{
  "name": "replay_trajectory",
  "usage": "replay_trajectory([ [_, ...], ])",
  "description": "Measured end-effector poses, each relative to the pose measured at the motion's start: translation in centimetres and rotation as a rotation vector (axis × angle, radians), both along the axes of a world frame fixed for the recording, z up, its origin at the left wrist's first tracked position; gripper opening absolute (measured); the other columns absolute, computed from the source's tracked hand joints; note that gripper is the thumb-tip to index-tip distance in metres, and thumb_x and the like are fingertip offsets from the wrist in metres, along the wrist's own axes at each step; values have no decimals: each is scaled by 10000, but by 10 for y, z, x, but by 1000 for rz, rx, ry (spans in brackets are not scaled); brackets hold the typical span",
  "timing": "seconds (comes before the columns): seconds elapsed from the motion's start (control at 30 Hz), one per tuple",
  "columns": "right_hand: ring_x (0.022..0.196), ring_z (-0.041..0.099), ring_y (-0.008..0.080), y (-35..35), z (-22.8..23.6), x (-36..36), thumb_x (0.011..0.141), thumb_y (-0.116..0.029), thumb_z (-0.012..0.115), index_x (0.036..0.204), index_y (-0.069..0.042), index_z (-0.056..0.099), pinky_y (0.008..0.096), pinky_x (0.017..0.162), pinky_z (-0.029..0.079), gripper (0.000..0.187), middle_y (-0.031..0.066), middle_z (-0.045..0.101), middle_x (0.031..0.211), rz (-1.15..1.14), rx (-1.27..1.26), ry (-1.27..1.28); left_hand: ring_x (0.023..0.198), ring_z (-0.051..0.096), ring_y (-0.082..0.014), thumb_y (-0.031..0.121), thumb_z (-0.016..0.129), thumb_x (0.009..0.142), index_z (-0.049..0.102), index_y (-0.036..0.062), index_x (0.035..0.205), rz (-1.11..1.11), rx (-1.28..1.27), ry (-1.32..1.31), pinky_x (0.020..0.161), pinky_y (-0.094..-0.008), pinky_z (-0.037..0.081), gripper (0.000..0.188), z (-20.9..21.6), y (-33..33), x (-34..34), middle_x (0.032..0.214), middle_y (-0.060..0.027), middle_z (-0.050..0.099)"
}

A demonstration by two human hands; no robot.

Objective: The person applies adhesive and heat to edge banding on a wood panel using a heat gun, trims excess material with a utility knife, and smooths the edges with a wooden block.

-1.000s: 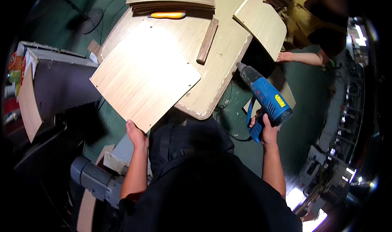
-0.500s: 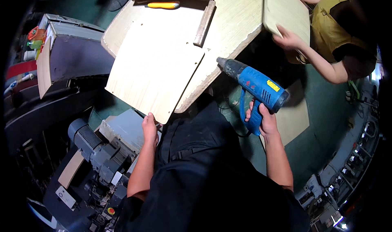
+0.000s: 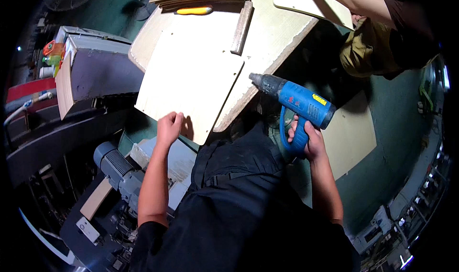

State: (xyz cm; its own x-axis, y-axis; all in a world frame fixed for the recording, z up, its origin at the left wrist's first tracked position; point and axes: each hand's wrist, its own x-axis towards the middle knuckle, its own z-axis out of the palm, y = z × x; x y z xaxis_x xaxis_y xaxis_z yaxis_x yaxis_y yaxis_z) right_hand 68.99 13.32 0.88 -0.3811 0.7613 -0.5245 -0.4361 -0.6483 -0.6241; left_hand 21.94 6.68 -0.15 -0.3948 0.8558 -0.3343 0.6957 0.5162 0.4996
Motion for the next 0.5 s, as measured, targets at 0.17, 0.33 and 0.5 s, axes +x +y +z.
replay_trajectory([
  [0.17, 869, 640, 219, -18, 18, -24, 1020, -400, 643, 1320, -24, 515, 370, 758, 562, 497, 89, 619, 1000, -115, -75, -80, 546, 580, -295, 274, 648, 992, 651, -25, 821, -147, 120, -1, 587, -409, 482, 345, 1, 81, -12, 645, -208, 595],
  [0.33, 886, 637, 231, -50, 21, -54, 1011, -414, 653, 1338, -22, 530, 364, 756, 550, 525, 91, 622, 1030, -229, -67, -115, 707, 655, -334, 225, 631, 995, 685, -13, 879, -352, 303, -7, 687, -413, 522, 270, -16, 143, -28, 786, -190, 665],
  [0.5, 891, 639, 250, -91, 27, -85, 1019, -401, 645, 1359, -20, 538, 382, 757, 545, 522, 98, 631, 1056, -358, -54, -157, 850, 633, -307, 148, 676, 935, 712, 46, 936, -607, 515, 86, 779, -424, 486, 108, -53, 159, -52, 891, -121, 669],
])
